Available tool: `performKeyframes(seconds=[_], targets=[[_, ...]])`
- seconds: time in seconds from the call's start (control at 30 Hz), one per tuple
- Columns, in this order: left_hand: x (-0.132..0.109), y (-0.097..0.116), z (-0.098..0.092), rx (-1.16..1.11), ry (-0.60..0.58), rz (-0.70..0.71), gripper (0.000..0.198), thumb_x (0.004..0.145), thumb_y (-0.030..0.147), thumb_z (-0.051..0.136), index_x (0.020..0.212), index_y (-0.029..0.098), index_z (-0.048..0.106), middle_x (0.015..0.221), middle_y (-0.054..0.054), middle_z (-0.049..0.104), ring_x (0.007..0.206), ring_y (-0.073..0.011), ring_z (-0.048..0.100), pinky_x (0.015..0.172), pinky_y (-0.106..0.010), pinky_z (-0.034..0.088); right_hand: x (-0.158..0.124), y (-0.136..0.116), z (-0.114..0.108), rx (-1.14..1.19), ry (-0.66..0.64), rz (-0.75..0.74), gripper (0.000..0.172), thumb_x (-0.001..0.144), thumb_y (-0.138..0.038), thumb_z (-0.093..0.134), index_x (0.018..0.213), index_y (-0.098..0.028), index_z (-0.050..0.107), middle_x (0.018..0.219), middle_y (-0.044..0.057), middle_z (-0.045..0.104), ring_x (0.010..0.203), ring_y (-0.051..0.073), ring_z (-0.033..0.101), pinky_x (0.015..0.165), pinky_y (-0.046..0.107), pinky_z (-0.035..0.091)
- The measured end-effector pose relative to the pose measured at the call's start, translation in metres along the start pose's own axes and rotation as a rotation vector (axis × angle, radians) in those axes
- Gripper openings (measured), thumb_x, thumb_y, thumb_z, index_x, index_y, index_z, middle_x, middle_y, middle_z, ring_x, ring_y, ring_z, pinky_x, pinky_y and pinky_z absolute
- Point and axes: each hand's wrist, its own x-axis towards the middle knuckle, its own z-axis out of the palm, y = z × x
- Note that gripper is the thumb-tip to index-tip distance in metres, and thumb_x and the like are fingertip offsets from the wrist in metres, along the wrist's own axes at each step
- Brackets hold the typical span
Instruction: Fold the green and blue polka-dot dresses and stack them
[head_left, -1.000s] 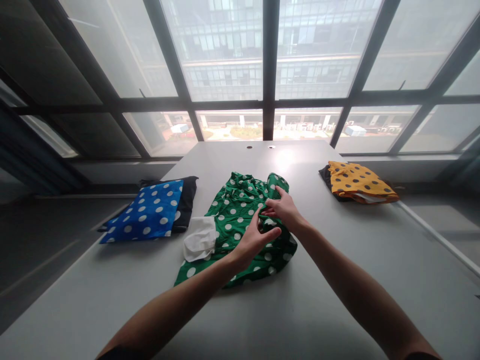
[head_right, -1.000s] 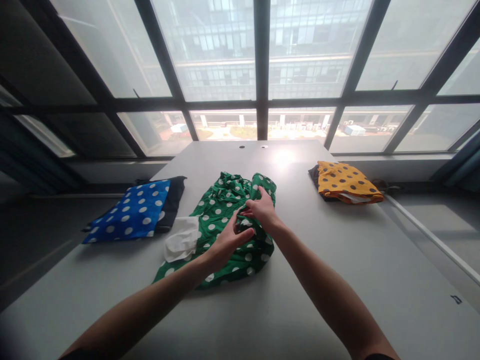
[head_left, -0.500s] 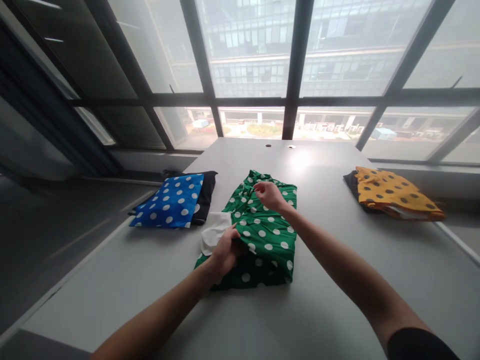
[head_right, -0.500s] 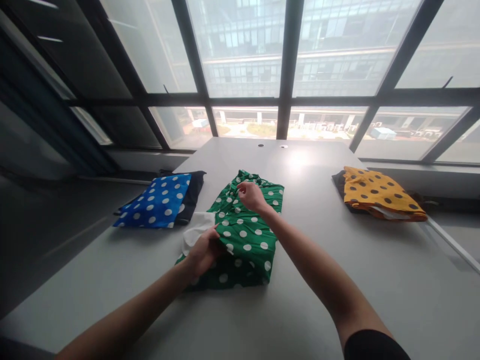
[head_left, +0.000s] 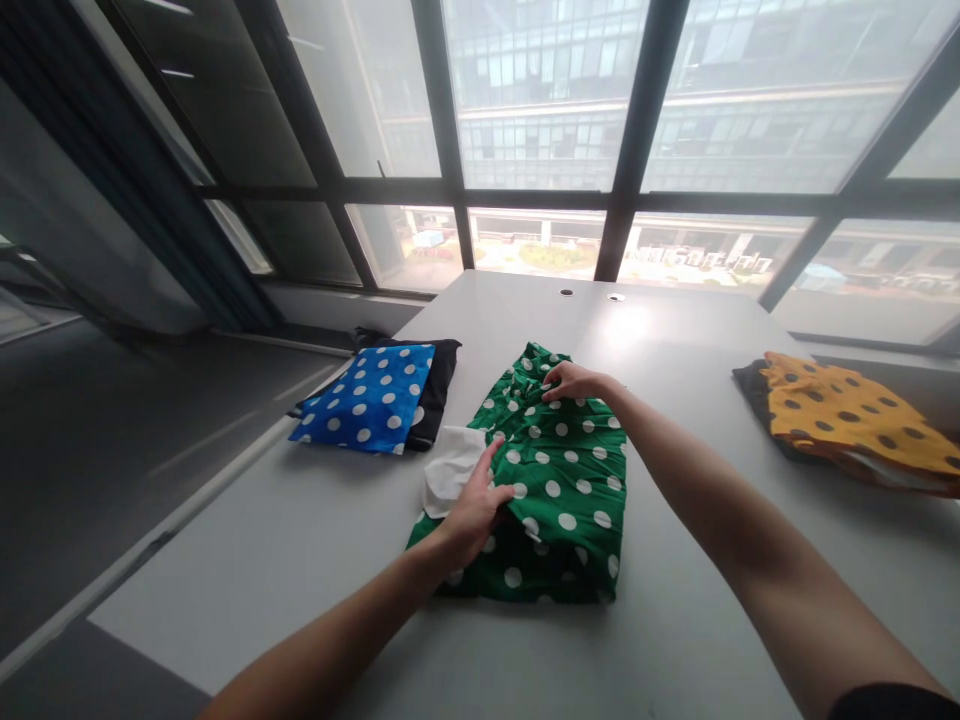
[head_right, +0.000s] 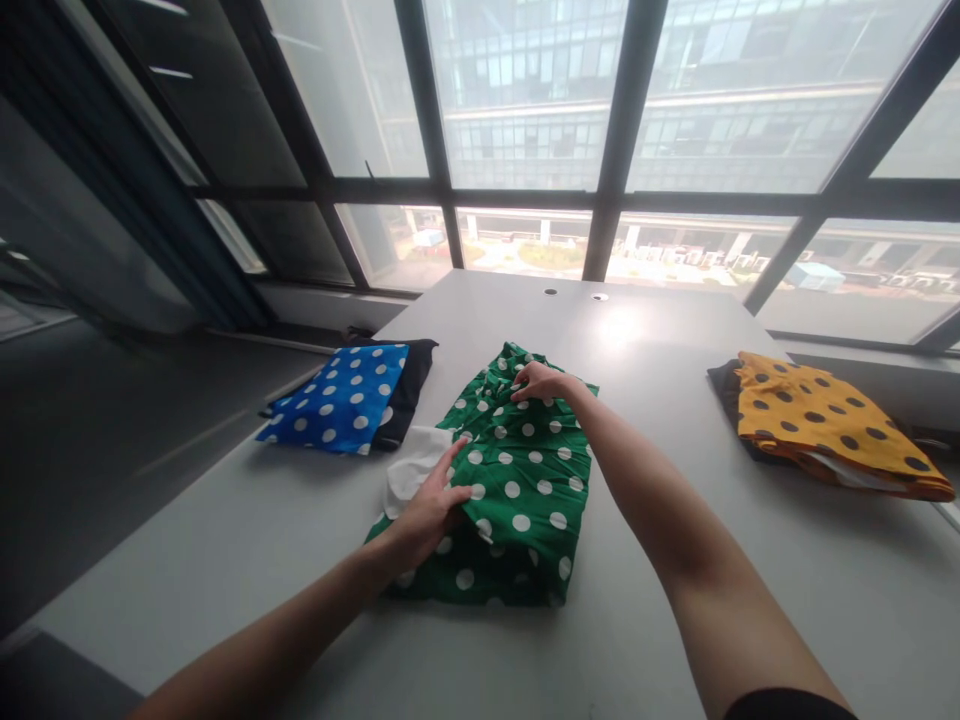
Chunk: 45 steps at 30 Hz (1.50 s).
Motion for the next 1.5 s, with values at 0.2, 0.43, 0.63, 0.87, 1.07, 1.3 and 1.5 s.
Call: performKeyframes(seconds=[0.2,0.43,0.63,0.87,1.07,1.3,1.5], targets=[[-0.004,0.026,-0.007,-0.026,0.008,0.114,0.088,0.080,0.018,0.075,0.158,0.037,0.040,0.148,-0.007,0.060,0.104,-0.0239,0.071,0.081,-0.033,0.062,0.013,-0.014,-0.013,0.107,0.091,-0.070,0.036,0.082,-0.043,0.074,0.104,-0.016,0.075,0.100,0.006,0.075,0.089,0.021,0.066,0.082,0.030,0.052],[0.001,0.056,-0.041,0.056,0.171,0.118,0.077,0.075,0.009,0.065,0.149,0.023,0.048,0.126,-0.011,0.069,0.082,-0.0180,0.070,0.066,-0.026,0.058,0.036,-0.055,0.013,0.043,0.295,-0.002,0.026,0.082,-0.035,0.075,0.102,-0.018,0.073,0.103,0.008,0.075,0.096,0.024,0.065,0.096,0.041,0.048],[0.017,0.043,-0.072,0.465,0.094,0.120,0.075,0.071,0.008,0.064,0.144,0.023,0.052,0.145,-0.012,0.060,0.126,-0.0283,0.063,0.099,-0.038,0.056,0.028,-0.063,0.047,0.005,0.274,-0.083,0.055,0.084,-0.041,0.074,0.136,-0.028,0.063,0.113,0.006,0.071,0.115,0.029,0.060,0.104,0.046,0.046],[0.015,0.033,-0.078,1.151,0.319,0.415,0.062,0.081,0.018,0.065,0.142,0.019,0.059,0.150,-0.017,0.053,0.140,-0.0406,0.050,0.119,-0.059,0.036,0.025,-0.067,0.049,-0.170,0.470,-0.034,0.045,0.095,-0.018,0.052,0.139,-0.015,0.063,0.136,0.021,0.059,0.131,0.040,0.045,0.112,0.061,0.033],[0.013,0.014,-0.040,1.311,0.128,0.773,0.055,0.097,0.014,0.044,0.150,0.023,0.055,0.158,-0.010,0.049,0.149,-0.0267,0.042,0.126,-0.047,0.032,0.013,-0.070,0.078,-0.416,0.132,-0.431,0.037,0.098,-0.013,0.047,0.123,-0.019,0.074,0.141,0.013,0.063,0.135,0.028,0.051,0.117,0.046,0.032],[0.026,-0.029,-0.048,1.495,-0.026,0.623,0.065,0.101,0.049,0.058,0.161,0.027,0.043,0.172,-0.012,0.028,0.160,-0.0376,0.015,0.128,-0.063,0.013,0.004,-0.049,0.112,-0.405,0.017,-0.306,0.057,0.107,-0.048,0.043,0.157,-0.020,0.048,0.168,0.014,0.036,0.157,0.031,0.028,0.127,0.057,0.019],[0.028,-0.035,-0.051,1.796,0.036,0.669,0.063,0.105,0.051,0.050,0.164,0.030,0.037,0.174,-0.009,0.024,0.160,-0.0363,0.017,0.127,-0.060,0.022,0.018,-0.022,0.104,-0.422,0.059,-0.221,0.062,0.108,-0.054,0.037,0.160,-0.021,0.045,0.170,0.012,0.031,0.159,0.029,0.024,0.129,0.055,0.016]])
